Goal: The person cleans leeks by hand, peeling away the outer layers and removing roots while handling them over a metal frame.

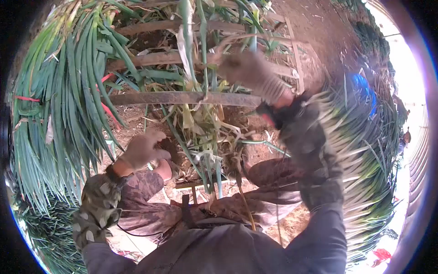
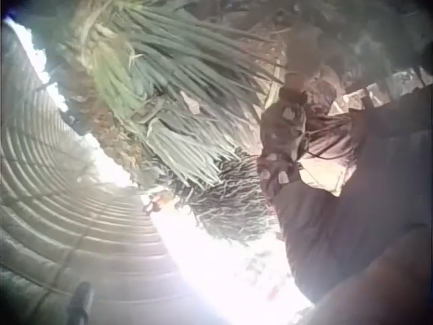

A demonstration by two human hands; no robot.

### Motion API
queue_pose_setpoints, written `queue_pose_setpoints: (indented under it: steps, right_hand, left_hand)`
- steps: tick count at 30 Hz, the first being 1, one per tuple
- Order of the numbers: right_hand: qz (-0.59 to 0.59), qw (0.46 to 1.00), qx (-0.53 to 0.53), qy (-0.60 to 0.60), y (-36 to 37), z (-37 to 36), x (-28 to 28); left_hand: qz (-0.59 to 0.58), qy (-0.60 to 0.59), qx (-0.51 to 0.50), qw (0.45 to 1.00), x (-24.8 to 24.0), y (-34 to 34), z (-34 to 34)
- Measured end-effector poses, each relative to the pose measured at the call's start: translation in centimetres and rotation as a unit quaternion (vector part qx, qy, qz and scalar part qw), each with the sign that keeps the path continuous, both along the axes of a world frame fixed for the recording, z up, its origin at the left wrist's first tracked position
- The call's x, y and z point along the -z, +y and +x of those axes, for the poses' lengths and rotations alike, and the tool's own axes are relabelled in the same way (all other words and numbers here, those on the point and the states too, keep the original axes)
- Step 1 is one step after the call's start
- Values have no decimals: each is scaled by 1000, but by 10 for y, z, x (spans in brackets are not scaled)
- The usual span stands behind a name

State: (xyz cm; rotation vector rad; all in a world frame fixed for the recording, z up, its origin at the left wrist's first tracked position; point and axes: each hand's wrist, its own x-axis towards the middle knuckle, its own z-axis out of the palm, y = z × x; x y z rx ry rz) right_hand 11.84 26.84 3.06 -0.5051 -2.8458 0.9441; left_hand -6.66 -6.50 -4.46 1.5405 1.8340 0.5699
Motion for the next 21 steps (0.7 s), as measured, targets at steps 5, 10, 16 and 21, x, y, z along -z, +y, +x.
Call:
queue_pose_setpoints:
  steps: [5, 10, 16, 21]
  right_hand:
    - [-25, 924, -119, -363, -94, 67, 110]
    - [-153, 891, 163, -394, -77, 96, 215]
    - [-228, 852, 316, -349, -82, 86, 365]
    - [-524, 678, 516, -13, -51, -5, 386]
  left_hand:
    - [-447, 57, 50, 891, 140, -17, 31]
    - [-370, -31, -158, 915, 274, 22, 30]
    - [-203, -102, -446, 866, 350, 64, 97]
    - [-133, -184, -497, 838, 372, 159, 78]
